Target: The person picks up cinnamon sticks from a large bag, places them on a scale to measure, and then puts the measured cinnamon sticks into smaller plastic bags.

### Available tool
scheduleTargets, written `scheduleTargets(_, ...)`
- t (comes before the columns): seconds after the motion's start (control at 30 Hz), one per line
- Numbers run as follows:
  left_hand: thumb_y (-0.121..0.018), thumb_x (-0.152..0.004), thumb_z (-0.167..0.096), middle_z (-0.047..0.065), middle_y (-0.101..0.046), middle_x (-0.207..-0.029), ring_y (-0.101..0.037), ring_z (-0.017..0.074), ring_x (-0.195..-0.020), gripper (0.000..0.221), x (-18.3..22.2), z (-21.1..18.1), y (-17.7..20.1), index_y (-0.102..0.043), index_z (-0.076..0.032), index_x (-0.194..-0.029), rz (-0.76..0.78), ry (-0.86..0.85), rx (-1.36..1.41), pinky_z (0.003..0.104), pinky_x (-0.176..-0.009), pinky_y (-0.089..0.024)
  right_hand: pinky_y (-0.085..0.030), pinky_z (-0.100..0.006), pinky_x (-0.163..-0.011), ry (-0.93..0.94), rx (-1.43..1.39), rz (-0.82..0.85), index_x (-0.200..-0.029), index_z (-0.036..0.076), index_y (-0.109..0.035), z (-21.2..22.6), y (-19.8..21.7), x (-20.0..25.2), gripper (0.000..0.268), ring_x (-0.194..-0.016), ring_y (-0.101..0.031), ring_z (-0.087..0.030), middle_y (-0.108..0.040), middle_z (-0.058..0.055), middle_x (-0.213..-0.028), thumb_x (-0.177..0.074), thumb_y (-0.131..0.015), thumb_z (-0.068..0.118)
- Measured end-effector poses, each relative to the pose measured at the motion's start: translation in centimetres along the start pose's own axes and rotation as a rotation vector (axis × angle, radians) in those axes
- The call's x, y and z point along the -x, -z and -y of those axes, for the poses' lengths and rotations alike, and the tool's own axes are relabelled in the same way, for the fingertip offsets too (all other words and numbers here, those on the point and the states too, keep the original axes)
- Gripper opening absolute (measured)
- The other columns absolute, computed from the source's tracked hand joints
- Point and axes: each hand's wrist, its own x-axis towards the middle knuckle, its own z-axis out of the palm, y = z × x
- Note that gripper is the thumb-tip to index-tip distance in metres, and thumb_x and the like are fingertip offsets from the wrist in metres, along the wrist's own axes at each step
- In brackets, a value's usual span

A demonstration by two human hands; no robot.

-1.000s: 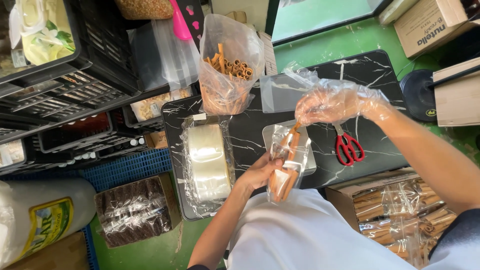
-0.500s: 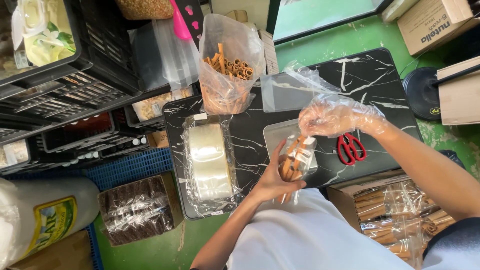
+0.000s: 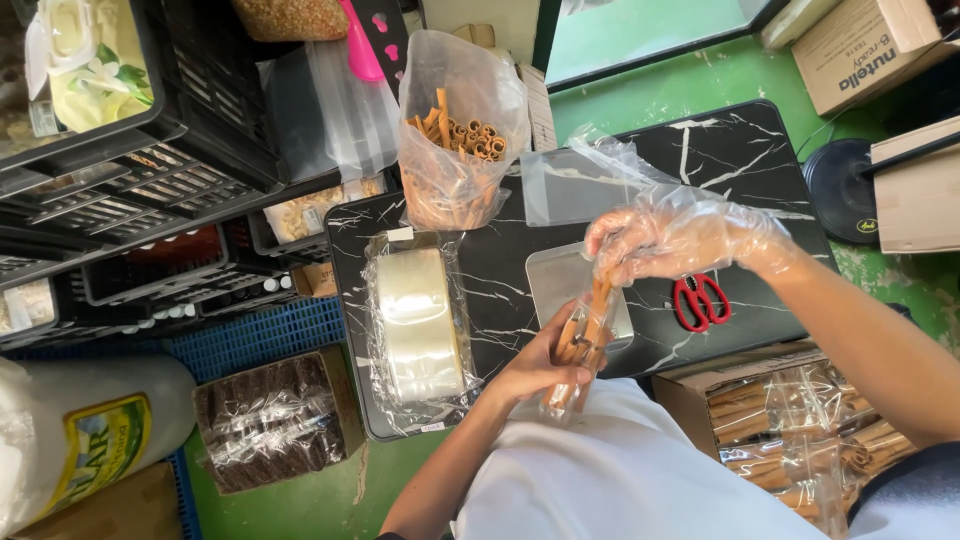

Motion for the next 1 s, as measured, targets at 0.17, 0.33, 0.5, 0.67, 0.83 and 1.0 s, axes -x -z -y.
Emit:
scheduleTargets(0.17, -0.084, -0.077, -0.022, 0.021, -0.055, -0.119, -0.067, 0.0284, -0.096, 0.107, -0.6, 1.6, 0.9, -0.022, -0.002, -0.162, 0.085, -0.052, 0.082, 0.039, -0.075, -0.061, -0.058, -0.046, -0.084, 0.058, 0.328, -0.062, -0.093, 0.022, -0.08, 0.2, -1.6, -0.7, 0.023, -0.097, -0.07, -0.03, -0.067, -0.007, -0.116, -0.095, -0.066, 0.04)
scheduleTargets(0.33, -0.083, -0.081, -0.031, 0.021, -0.056, -0.122, -0.067, 0.0276, -0.1, 0.103, -0.4, 3.2, 1.6, -0.024, 0.0, -0.16, 0.091, -0.041, 0.087, 0.036, -0.076, -0.061, -0.058, -0.048, -0.089, -0.159, 0.197, -0.046, -0.104, 0.024, -0.079, 1.5, -4.0, -2.1, 0.021, -0.097, -0.072, -0.03, -0.069, -0.008, -0.118, -0.092, -0.069, 0.038)
scheduleTargets(0.5, -0.081, -0.086, -0.039, 0.02, -0.058, -0.125, -0.065, 0.0244, -0.104, 0.1, -0.3, 3.4, 1.3, -0.027, 0.0, -0.161, 0.078, -0.024, 0.105, 0.038, -0.084, -0.06, -0.058, -0.05, -0.09, -0.271, 0.06, -0.029, -0.119, 0.025, -0.075, 0.0, -6.0, -1.2, 0.033, -0.098, -0.072, -0.033, -0.07, -0.01, -0.116, -0.089, -0.072, 0.039)
scheduleTargets(0.67, -0.074, -0.088, -0.054, 0.018, -0.064, -0.121, -0.066, 0.021, -0.102, 0.09, -0.6, 3.7, 1.8, -0.043, 0.001, -0.152, 0.068, -0.057, 0.0, 0.036, -0.079, -0.061, -0.058, -0.046, -0.091, -0.253, 0.156, 0.087, -0.103, 0.026, -0.084, -1.5, -3.4, -0.4, 0.029, -0.101, -0.073, -0.029, -0.075, -0.007, -0.117, -0.091, -0.069, 0.047)
scheduleTargets(0.83, -0.072, -0.088, -0.059, 0.02, -0.063, -0.125, -0.068, 0.0242, -0.106, 0.094, -0.1, 5.2, 2.9, -0.041, 0.0, -0.153, 0.059, 0.003, 0.029, 0.036, -0.081, -0.061, -0.061, -0.037, -0.087, -0.453, 0.073, 0.193, -0.102, 0.028, -0.086, -1.0, -1.9, -0.6, 0.029, -0.095, -0.078, -0.021, -0.082, 0.002, -0.103, -0.082, -0.08, 0.048)
scheduleTargets(1.0, -0.073, -0.086, -0.062, 0.02, -0.059, -0.13, -0.065, 0.0254, -0.113, 0.1, -0.5, 0.3, 0.5, -0.036, 0.0, -0.156, 0.114, 0.016, -0.093, 0.039, -0.088, -0.059, -0.062, -0.039, -0.084, -0.445, -0.033, 0.178, -0.099, 0.015, -0.084, -3.4, -1.8, 0.8, 0.025, -0.092, -0.079, -0.023, -0.083, -0.004, -0.097, -0.082, -0.084, 0.033)
